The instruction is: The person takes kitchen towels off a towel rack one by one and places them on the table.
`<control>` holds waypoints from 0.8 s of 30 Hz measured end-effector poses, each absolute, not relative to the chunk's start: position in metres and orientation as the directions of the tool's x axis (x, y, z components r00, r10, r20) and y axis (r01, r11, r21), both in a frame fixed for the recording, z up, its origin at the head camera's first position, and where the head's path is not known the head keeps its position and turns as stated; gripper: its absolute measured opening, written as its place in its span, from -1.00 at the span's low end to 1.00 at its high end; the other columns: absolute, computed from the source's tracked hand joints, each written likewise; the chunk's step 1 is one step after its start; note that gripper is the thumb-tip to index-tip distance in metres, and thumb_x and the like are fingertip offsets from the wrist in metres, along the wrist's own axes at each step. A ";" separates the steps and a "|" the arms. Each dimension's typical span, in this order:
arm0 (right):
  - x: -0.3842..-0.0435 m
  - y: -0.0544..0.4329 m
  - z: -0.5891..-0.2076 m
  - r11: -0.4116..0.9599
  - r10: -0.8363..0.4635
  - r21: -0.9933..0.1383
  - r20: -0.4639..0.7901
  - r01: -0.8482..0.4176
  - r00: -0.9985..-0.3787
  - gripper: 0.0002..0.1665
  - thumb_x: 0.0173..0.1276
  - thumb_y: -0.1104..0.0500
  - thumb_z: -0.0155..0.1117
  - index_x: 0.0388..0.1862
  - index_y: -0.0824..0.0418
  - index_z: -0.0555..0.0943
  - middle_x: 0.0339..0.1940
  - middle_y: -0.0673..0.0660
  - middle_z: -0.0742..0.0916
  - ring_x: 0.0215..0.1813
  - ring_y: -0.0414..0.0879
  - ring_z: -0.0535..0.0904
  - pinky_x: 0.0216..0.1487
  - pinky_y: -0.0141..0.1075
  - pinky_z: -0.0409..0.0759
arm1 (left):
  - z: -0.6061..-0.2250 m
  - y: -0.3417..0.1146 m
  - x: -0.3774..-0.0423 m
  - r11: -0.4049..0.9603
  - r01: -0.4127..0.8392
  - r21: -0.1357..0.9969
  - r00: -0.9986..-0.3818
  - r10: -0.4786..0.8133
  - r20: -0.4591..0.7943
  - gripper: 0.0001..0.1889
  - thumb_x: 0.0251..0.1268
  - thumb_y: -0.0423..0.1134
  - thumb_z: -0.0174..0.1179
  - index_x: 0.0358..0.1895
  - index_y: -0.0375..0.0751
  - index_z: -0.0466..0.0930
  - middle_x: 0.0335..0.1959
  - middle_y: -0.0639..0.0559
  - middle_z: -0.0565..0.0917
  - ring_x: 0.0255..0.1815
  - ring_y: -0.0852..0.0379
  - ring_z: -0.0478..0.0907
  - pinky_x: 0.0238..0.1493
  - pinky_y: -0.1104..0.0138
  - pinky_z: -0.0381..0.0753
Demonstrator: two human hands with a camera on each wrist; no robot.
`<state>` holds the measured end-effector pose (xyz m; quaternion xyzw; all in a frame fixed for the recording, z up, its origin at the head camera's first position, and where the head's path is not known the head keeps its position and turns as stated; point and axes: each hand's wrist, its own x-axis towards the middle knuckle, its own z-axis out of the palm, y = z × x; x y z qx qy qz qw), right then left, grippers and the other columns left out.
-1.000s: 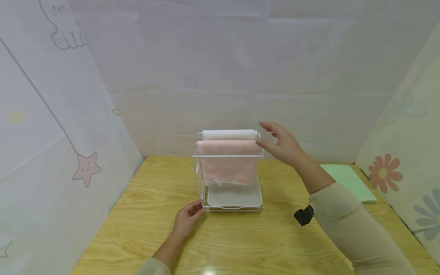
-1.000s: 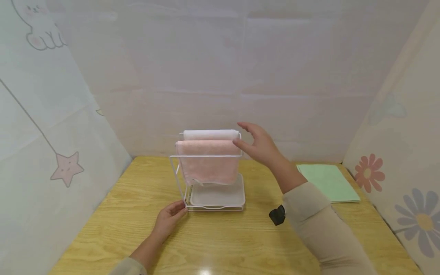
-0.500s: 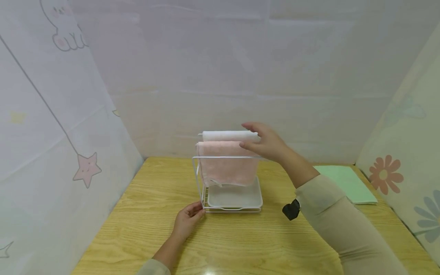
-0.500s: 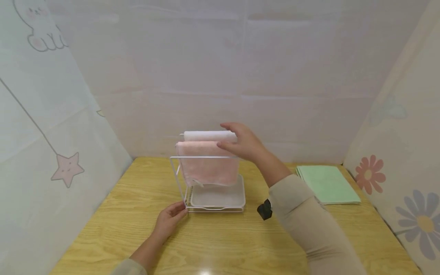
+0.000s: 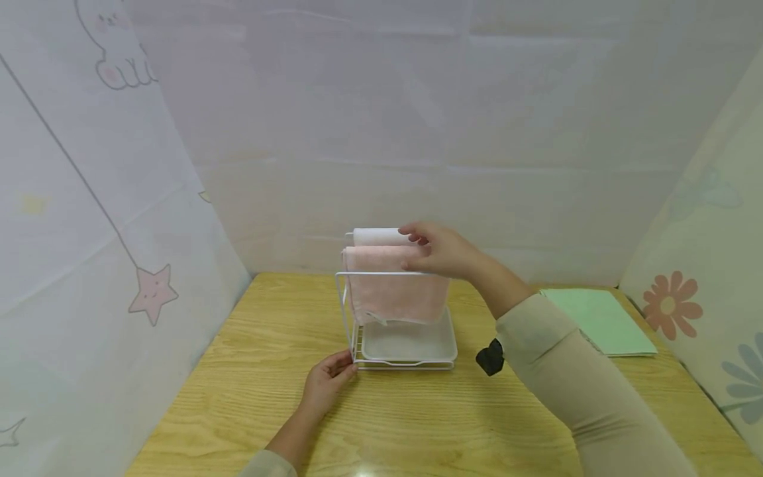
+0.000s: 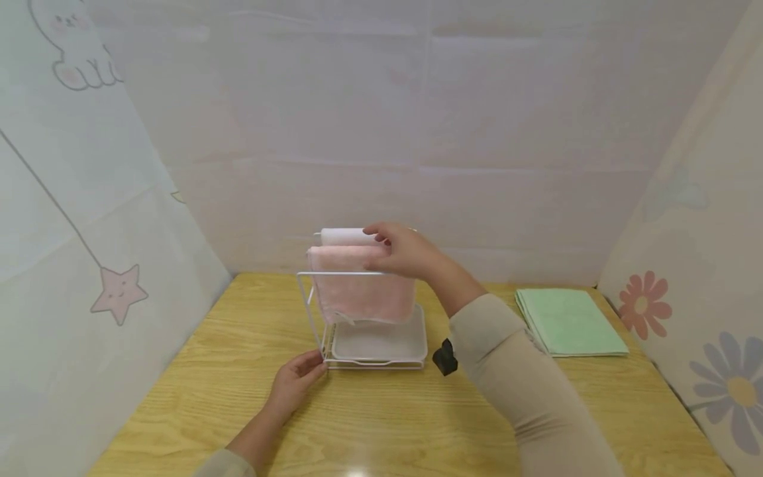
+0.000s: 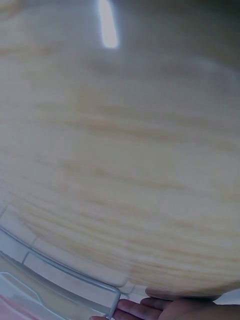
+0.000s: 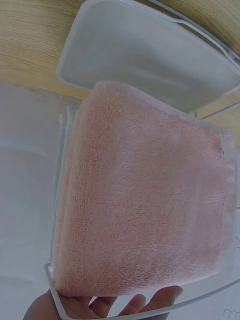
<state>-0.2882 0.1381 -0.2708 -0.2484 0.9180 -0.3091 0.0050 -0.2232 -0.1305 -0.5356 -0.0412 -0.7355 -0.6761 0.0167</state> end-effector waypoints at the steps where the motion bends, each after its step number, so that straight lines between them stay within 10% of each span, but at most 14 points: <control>1: -0.289 0.137 -0.270 0.693 -0.459 -0.567 0.131 -0.446 -0.879 -0.21 0.24 -0.04 0.43 0.41 0.08 0.38 0.30 0.17 0.56 0.34 0.12 0.44 0.36 0.02 0.45 | -0.536 -0.130 -0.223 0.080 0.083 0.993 -0.996 0.037 0.080 -0.61 0.24 -0.38 0.32 0.12 -0.46 0.57 0.03 -0.35 0.68 -0.13 0.38 0.62 -0.11 0.54 0.62; 24: -0.301 0.128 -0.267 0.706 -0.353 -0.637 0.063 -0.310 -0.934 -0.51 0.26 0.07 0.44 0.16 0.13 0.62 0.05 0.17 0.71 0.08 0.03 0.61 0.13 -0.11 0.60 | -0.533 -0.129 -0.224 0.106 0.080 0.991 -0.997 0.019 0.079 -0.61 0.23 -0.36 0.33 0.11 -0.43 0.59 0.03 -0.32 0.69 -0.08 0.29 0.65 -0.09 0.56 0.61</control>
